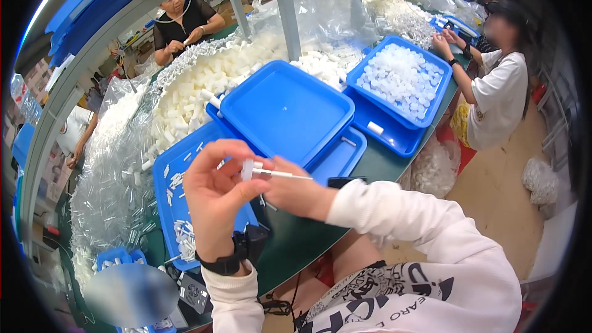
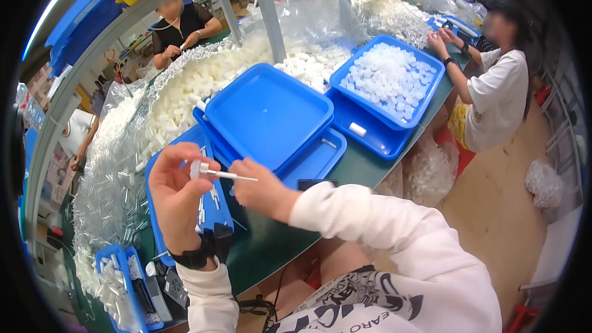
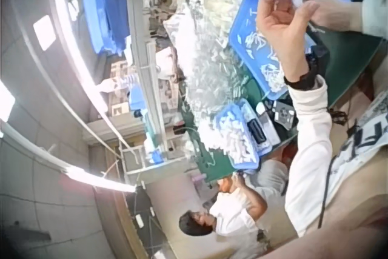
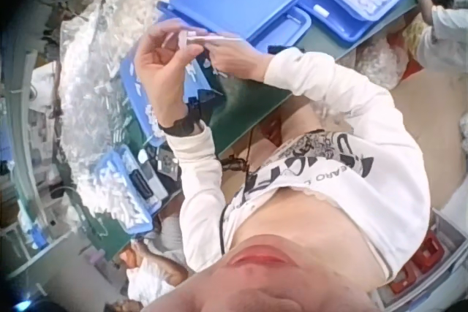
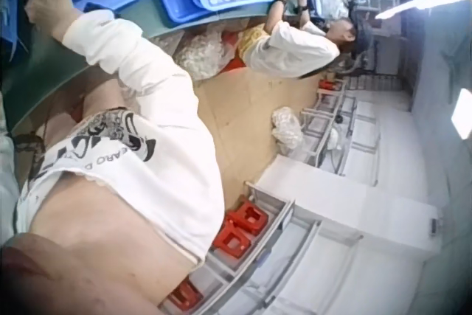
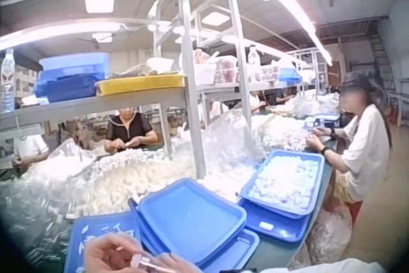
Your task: The person assembles small white cylindrical components by hand. They pick up a white plastic tube and a thin white rod from blue trays, insert the rod into the tube, and place the assembled unit into a collection tray. The process is repeated continuously throughout the clip.
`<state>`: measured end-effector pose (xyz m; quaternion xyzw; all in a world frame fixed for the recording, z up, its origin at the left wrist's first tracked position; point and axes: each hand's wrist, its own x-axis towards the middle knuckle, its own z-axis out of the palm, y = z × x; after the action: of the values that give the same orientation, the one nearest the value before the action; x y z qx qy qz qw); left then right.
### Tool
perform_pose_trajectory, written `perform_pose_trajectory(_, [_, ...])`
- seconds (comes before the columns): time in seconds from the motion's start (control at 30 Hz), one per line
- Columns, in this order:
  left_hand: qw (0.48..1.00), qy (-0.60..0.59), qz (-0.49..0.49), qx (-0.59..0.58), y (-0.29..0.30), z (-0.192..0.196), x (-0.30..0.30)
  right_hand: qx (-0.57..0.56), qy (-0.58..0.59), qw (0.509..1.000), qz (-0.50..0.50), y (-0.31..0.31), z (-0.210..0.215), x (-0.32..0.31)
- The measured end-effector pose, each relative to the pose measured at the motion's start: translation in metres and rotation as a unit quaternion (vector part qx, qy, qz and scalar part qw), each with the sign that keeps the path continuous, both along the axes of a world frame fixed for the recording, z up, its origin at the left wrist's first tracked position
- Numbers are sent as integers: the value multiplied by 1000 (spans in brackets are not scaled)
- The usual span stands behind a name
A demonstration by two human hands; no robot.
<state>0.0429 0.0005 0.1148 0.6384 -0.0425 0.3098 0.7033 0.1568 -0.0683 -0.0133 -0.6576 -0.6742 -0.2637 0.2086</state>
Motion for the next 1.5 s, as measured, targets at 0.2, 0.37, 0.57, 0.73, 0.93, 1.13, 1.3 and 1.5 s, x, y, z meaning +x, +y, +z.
perform_pose_trajectory(0.2, [999, -40, 32, 3, -11, 8, -7, -143, -369, 902, -175, 48, -53, -12])
perform_pose_trajectory(0.37, [1000, -16, -16, 15, -1, 19, -34, -280, -455, 820, -207, 28, -2, -27])
perform_pose_trajectory(0.57, [988, -81, 112, 63, 13, 16, -46, -315, -368, 860, -163, 18, 11, -30])
perform_pose_trajectory(0.73, [988, -89, 112, 52, 21, 17, -42, -195, -167, 962, -97, 4, 13, -7])
perform_pose_trajectory(0.93, [976, -118, 173, 52, 25, 23, -55, 2, 369, 913, 172, -30, 139, -2])
perform_pose_trajectory(1.13, [961, -148, 228, 49, 26, 23, -46, 212, 551, 732, 340, -31, 164, -3])
perform_pose_trajectory(1.3, [952, -136, 264, 72, 29, 22, -42, 154, 481, 767, 397, -12, 151, 15])
perform_pose_trajectory(1.5, [934, -157, 316, 53, 28, 17, -37, 145, 563, 715, 389, -10, 148, 14])
